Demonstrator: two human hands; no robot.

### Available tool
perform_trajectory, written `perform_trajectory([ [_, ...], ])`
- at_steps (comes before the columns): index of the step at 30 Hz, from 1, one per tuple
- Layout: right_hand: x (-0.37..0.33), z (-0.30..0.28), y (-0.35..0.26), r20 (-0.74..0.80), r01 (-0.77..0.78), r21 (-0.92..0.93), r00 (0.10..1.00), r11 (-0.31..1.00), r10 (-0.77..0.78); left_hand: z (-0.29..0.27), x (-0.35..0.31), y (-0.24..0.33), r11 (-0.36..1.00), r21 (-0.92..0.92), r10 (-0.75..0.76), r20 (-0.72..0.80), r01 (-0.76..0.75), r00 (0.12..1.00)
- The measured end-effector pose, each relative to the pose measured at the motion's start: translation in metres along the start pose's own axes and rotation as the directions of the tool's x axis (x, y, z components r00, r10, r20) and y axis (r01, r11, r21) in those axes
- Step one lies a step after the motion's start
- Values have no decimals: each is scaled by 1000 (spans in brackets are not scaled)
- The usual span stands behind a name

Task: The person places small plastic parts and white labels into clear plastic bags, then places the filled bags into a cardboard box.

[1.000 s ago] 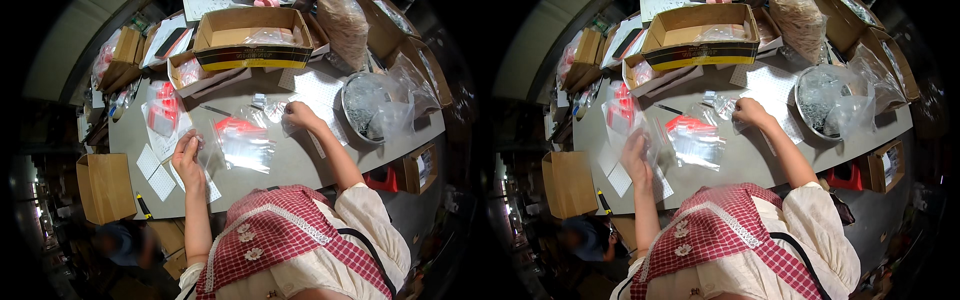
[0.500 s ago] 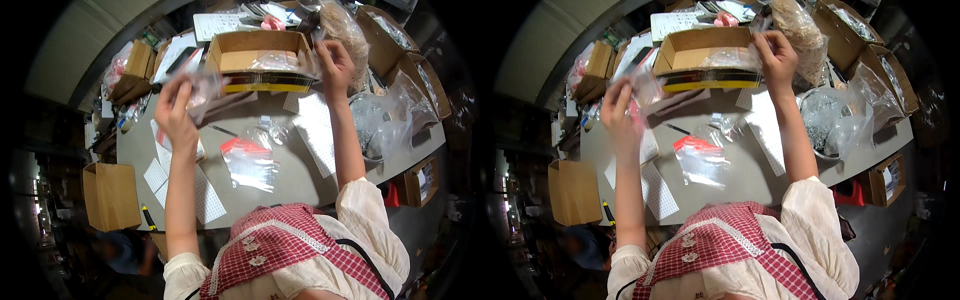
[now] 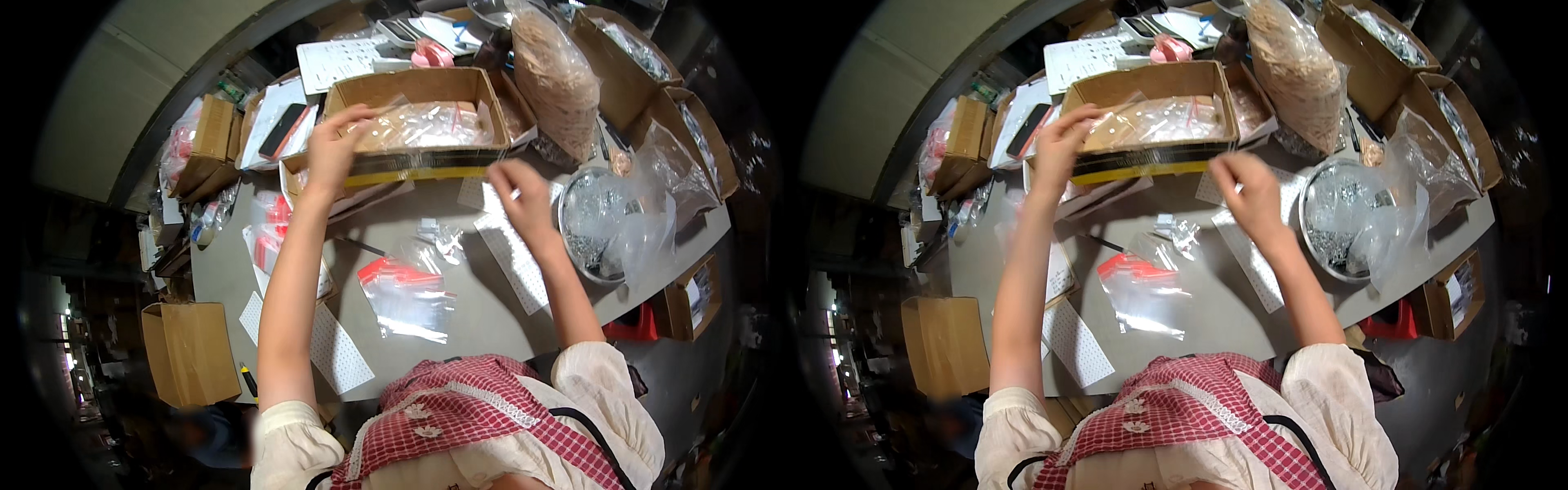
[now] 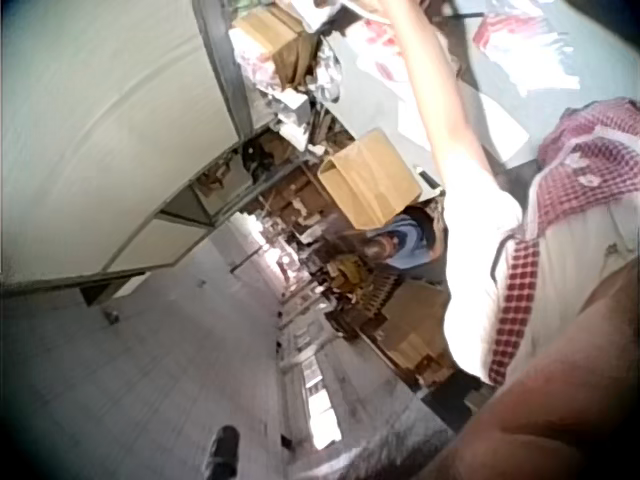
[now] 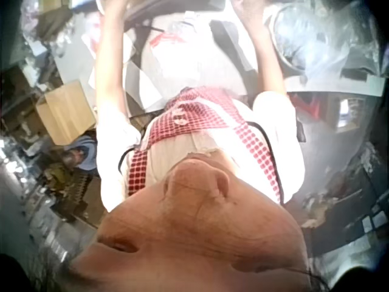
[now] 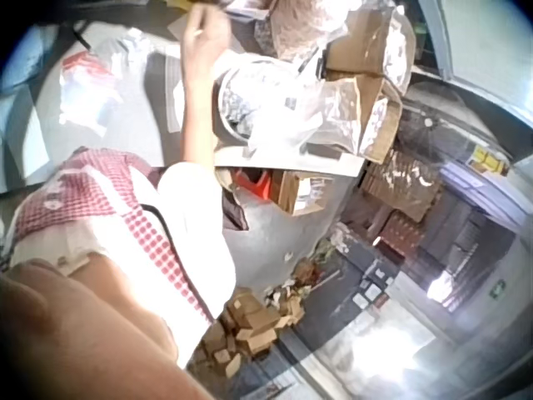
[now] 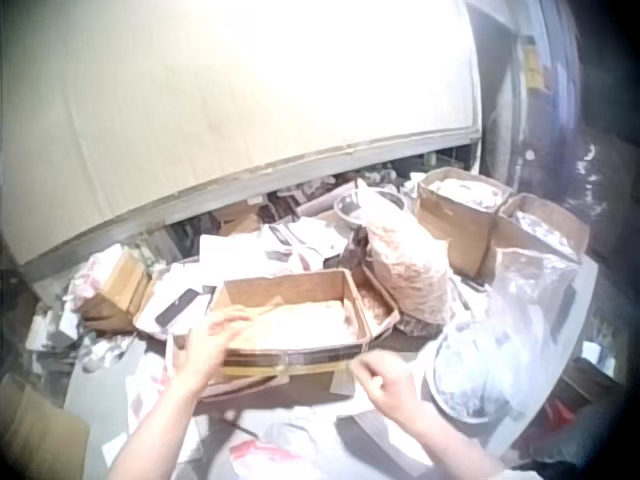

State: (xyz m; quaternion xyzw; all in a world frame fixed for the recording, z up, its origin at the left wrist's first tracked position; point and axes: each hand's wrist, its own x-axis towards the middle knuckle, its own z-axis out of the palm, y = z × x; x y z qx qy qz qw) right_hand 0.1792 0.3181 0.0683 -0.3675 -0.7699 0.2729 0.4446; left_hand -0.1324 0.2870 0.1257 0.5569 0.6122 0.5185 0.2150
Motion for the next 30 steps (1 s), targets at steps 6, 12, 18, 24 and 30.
perform_trajectory([
  [6, -107, 55, 54, 233, 111, -406, 972, 907, -14, 23, -78, 25, 992, -8, 121, -147, -124, 982],
  [12, -79, 36, 34, 284, 151, -103, 952, 983, -116, 31, -171, -64, 916, 173, -370, 20, 361, 929],
  [18, 36, 6, -9, -269, 313, -84, 907, 946, -324, 61, -172, -84, 502, 846, -400, 45, 178, 915],
  [24, 64, 8, -7, -292, 364, -314, 842, 877, -454, 55, -163, -86, 850, 324, -459, 64, 416, 886],
  [30, -59, 40, -2, 253, 24, 212, 964, 977, -79, 52, -197, -14, 955, -203, -210, 51, 217, 976],
])
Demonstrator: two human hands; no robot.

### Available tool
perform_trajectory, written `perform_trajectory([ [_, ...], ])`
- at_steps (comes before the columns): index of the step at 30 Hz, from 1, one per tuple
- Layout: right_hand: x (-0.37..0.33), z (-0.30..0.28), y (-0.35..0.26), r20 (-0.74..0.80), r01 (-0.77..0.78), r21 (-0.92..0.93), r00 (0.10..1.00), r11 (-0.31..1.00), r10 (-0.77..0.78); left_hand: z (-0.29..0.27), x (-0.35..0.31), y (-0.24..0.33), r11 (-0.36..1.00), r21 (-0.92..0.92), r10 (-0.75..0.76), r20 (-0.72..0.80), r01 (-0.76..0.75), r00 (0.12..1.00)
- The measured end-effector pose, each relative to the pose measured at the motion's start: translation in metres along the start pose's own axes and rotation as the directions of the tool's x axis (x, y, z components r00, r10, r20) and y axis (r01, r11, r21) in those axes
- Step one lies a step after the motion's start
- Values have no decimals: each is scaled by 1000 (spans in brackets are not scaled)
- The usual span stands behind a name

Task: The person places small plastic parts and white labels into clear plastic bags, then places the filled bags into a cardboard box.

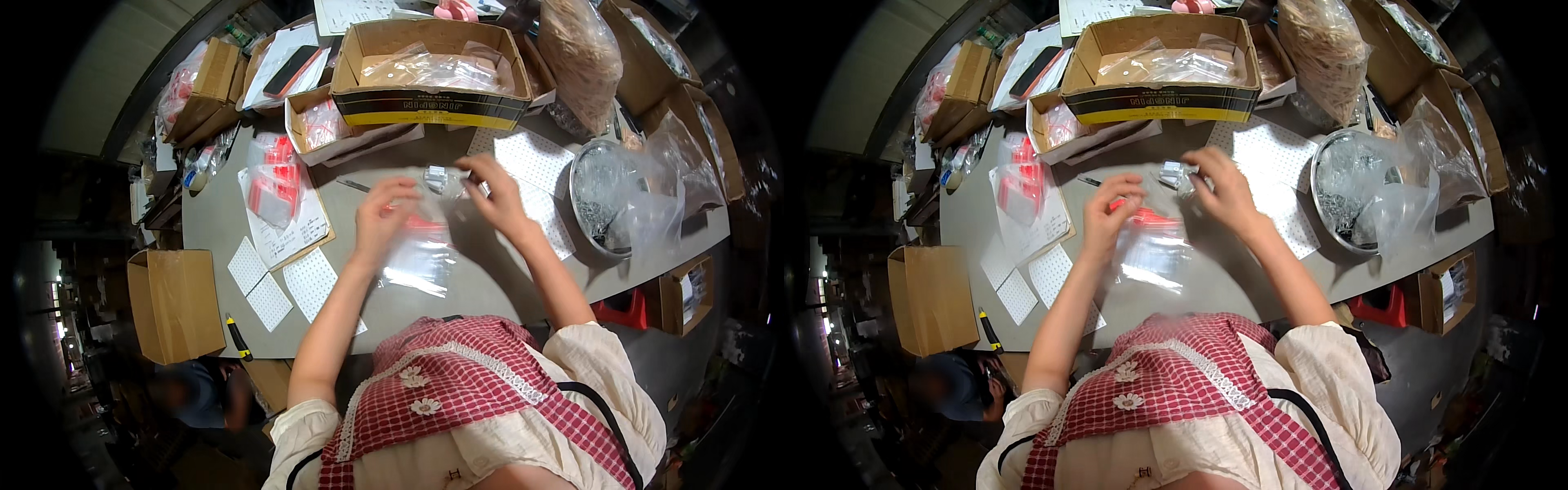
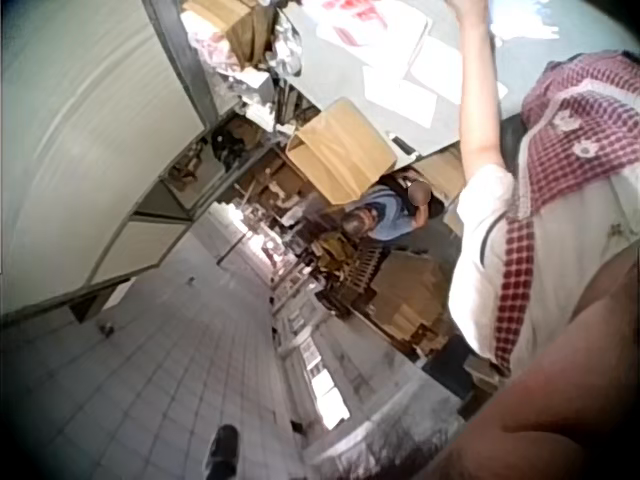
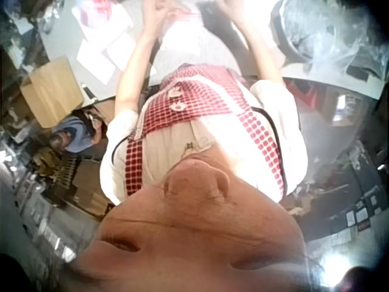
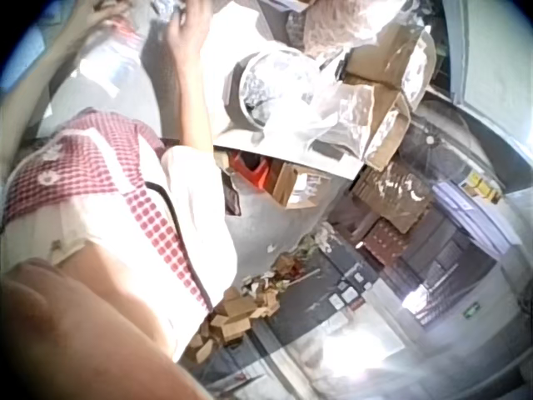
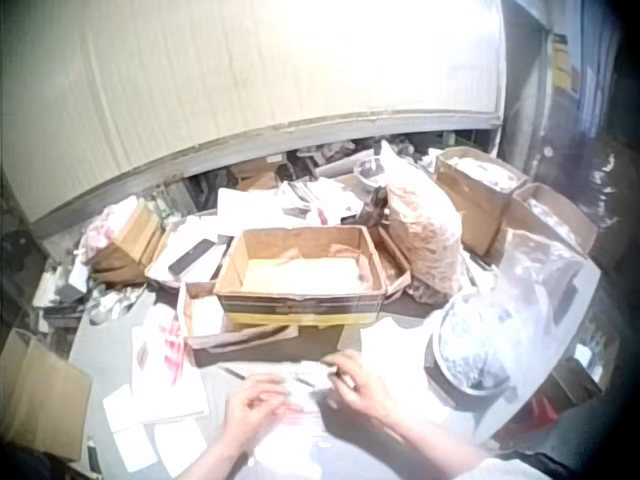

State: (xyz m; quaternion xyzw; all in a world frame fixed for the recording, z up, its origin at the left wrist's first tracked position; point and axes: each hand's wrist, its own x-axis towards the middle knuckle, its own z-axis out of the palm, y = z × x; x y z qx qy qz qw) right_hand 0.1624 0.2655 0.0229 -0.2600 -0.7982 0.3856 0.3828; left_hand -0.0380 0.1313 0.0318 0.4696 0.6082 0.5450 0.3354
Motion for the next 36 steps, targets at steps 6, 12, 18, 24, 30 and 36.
perform_trajectory([
  [6, -70, 37, 3, 46, -149, 135, 989, 980, 144, 8, -77, -17, 859, 418, 209, 237, -294, 949],
  [12, -118, 48, -5, 286, 93, -94, 956, 991, -63, 1, -128, -33, 759, 588, 197, 201, -279, 960],
  [18, -136, 49, -17, 373, 232, -197, 916, 952, -146, -16, -171, -35, 691, 694, 198, 87, -202, 976],
  [24, -145, 71, -16, 353, 187, -405, 935, 895, -36, -32, -215, -59, 658, 743, 248, -59, -124, 967],
  [30, -117, 59, 19, 248, 239, -534, 961, 811, -120, -102, -240, -84, 561, 758, 190, -509, 333, 840],
  [36, -90, 101, -32, 225, 288, -236, 945, 928, -237, -129, -239, -89, 583, 590, -105, -627, 558, 772],
])
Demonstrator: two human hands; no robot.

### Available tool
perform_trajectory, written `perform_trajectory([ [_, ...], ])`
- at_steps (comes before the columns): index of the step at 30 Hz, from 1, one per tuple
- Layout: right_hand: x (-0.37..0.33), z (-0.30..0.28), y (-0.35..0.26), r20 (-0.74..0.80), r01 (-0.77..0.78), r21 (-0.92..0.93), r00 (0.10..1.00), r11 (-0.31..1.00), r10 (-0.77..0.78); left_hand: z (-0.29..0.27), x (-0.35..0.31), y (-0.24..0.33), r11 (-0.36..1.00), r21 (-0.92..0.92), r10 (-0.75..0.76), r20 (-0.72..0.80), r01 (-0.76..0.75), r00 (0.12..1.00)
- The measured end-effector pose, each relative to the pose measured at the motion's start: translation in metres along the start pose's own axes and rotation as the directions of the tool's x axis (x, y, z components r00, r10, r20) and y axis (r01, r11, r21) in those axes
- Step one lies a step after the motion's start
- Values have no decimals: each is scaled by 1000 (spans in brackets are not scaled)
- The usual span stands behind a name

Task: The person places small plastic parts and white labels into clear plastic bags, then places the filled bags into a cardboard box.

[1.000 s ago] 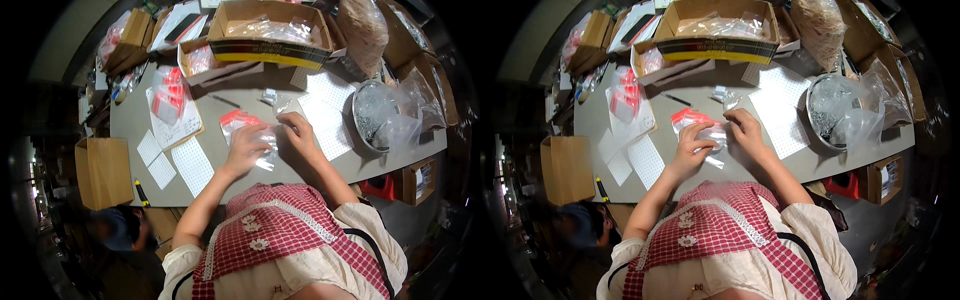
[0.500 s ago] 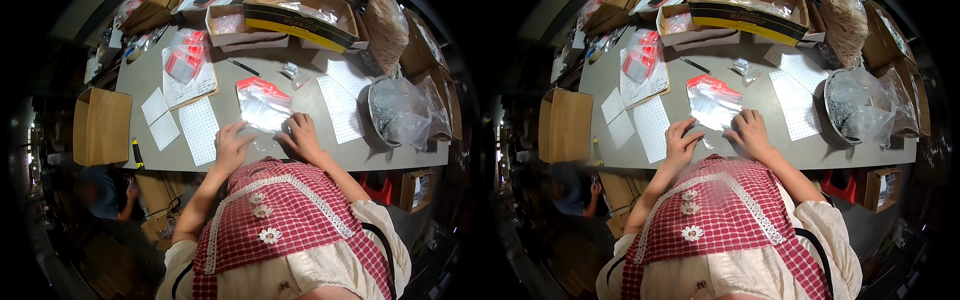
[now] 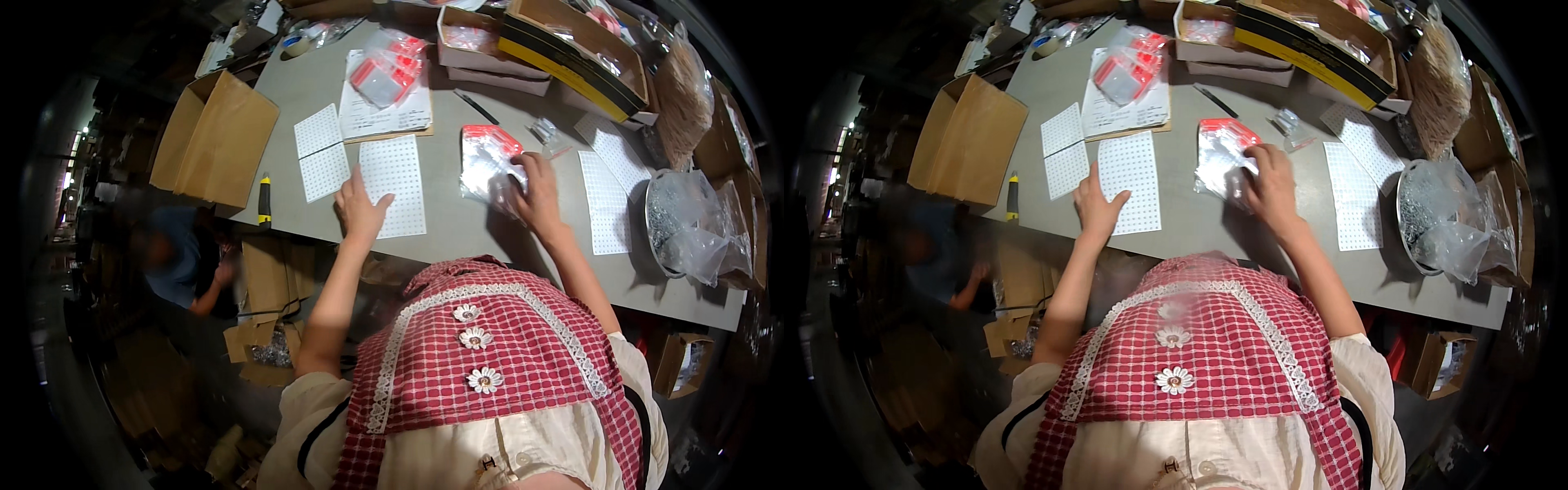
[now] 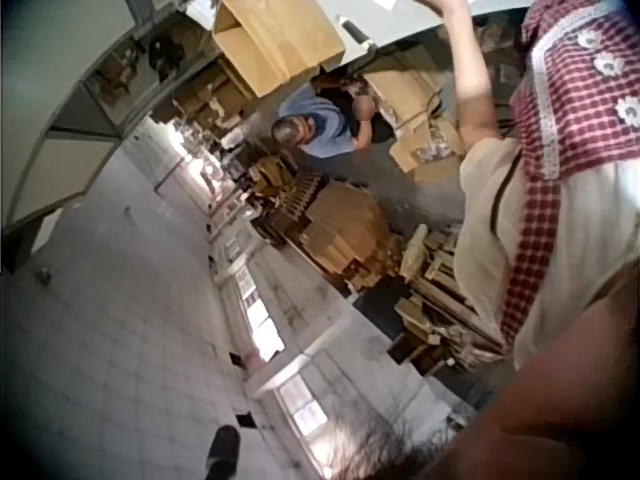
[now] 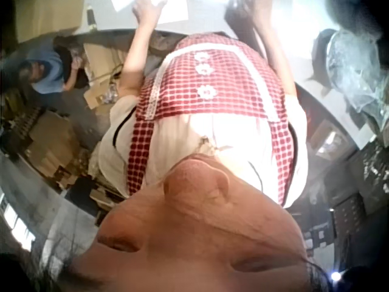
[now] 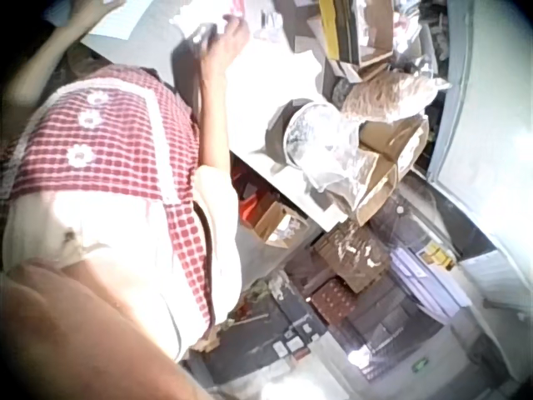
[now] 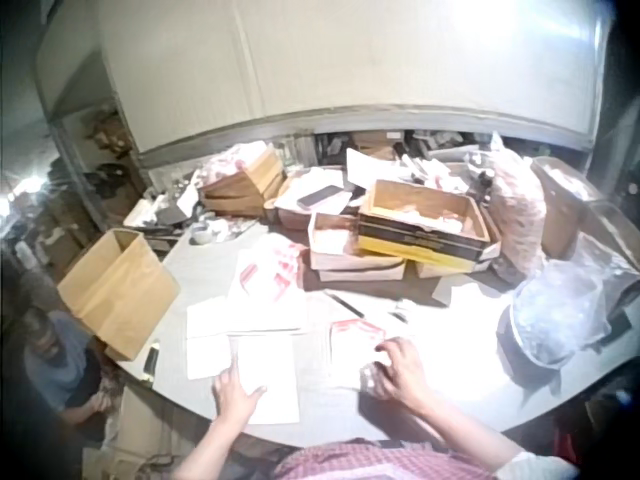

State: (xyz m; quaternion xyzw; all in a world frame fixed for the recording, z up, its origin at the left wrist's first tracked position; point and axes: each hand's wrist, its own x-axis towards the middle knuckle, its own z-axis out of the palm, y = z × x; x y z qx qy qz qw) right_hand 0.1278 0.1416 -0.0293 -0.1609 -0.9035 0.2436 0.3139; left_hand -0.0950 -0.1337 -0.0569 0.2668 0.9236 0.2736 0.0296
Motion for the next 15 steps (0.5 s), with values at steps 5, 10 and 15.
perform_trajectory([
  [5, 21, 76, -64, 369, -329, 432, 914, 840, 168, -9, 0, 1, 993, -115, 40, 18, -38, 999],
  [10, 66, 156, -71, 456, -640, 575, 768, 509, 450, -11, -16, -20, 978, -92, 186, -2, -186, 982],
  [15, 87, 179, -66, 432, -611, 680, 781, 406, 451, -51, -4, -30, 879, -138, 475, 169, -456, 864],
])
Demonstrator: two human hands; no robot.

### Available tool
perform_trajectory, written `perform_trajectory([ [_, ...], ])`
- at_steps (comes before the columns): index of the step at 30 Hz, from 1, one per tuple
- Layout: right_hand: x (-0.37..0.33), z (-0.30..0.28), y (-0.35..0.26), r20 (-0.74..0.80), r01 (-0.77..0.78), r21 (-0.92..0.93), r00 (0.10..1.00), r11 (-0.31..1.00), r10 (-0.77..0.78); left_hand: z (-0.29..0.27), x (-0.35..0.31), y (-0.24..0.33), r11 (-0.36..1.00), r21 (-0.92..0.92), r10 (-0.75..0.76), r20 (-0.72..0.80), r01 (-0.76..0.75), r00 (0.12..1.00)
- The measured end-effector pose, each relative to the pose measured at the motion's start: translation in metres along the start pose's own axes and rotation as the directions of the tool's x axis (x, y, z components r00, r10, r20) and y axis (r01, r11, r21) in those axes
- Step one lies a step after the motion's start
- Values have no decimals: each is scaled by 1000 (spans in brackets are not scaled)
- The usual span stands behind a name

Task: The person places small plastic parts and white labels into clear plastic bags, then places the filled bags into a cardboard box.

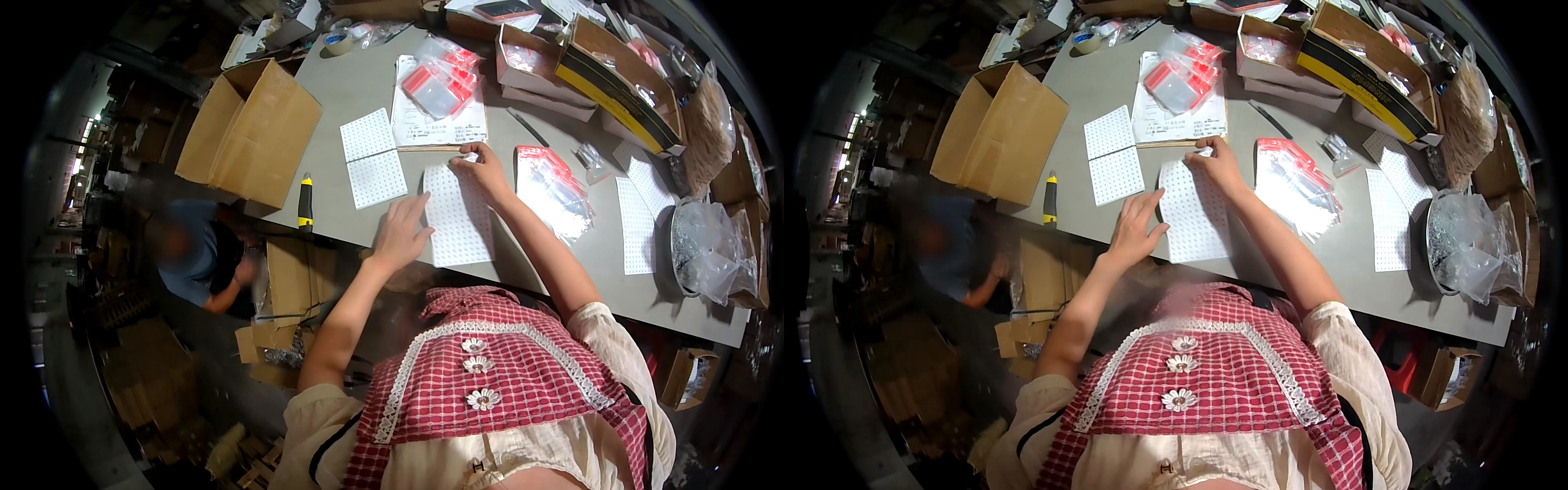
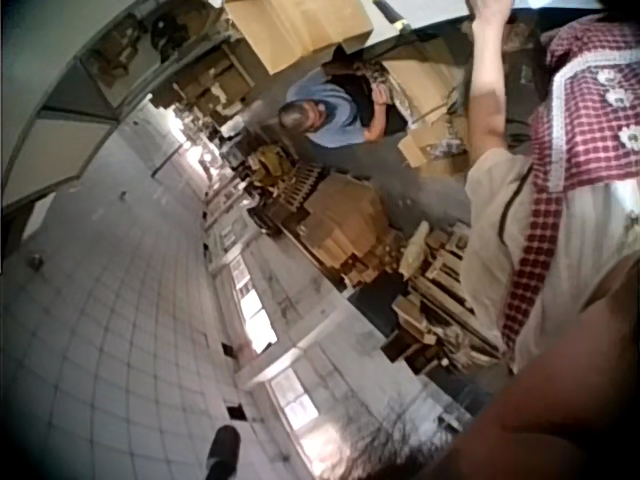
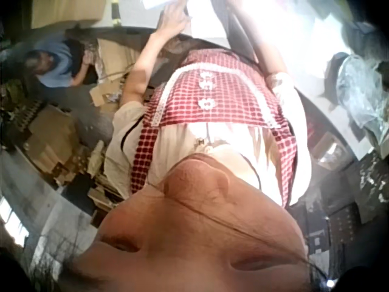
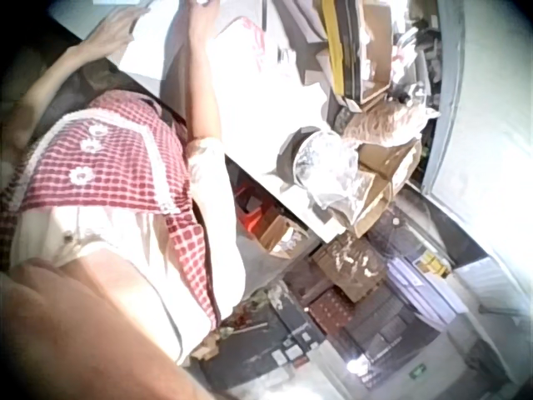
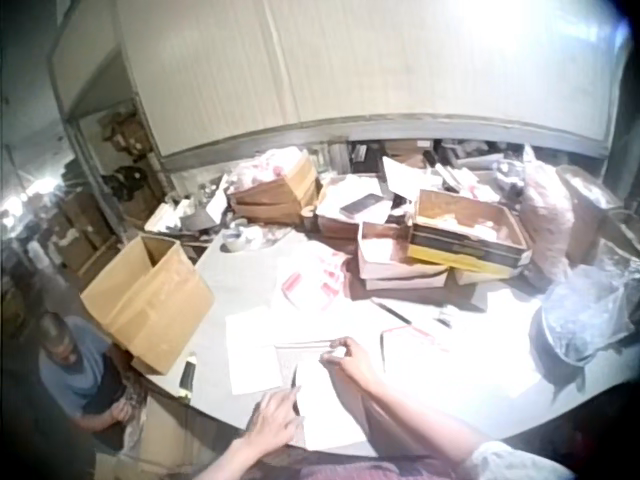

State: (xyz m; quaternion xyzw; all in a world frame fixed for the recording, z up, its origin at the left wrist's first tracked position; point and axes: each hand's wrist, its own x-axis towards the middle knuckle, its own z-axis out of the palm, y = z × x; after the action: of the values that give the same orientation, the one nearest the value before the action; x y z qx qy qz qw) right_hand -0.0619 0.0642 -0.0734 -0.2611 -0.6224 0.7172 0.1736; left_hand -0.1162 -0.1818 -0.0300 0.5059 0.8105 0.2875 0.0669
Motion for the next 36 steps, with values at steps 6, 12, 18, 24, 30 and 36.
perform_trajectory([
  [6, 6, -3, -3, 48, 139, -331, 990, 933, -131, -19, -1, -73, 910, 354, -122, -265, 214, 957],
  [12, -10, -11, -37, 267, 6, -164, 963, 986, 38, -7, -31, -52, 859, 457, -224, -67, 229, 972],
  [18, -17, 13, -83, 549, -143, 32, 830, 989, 103, -51, -2, -52, 916, 340, -234, 25, 212, 972],
  [24, -5, 82, -44, 471, 196, -543, 876, 816, 104, -29, 21, -96, 907, 419, 52, -17, -40, 999],
  [30, -4, 109, -11, 335, 336, -703, 934, 627, -125, -34, 35, -102, 958, -218, -218, -135, 185, 967],
  [36, 0, 126, 7, 295, 329, -797, 944, 507, -148, -15, 15, -71, 895, -411, -281, -212, 175, 936],
])
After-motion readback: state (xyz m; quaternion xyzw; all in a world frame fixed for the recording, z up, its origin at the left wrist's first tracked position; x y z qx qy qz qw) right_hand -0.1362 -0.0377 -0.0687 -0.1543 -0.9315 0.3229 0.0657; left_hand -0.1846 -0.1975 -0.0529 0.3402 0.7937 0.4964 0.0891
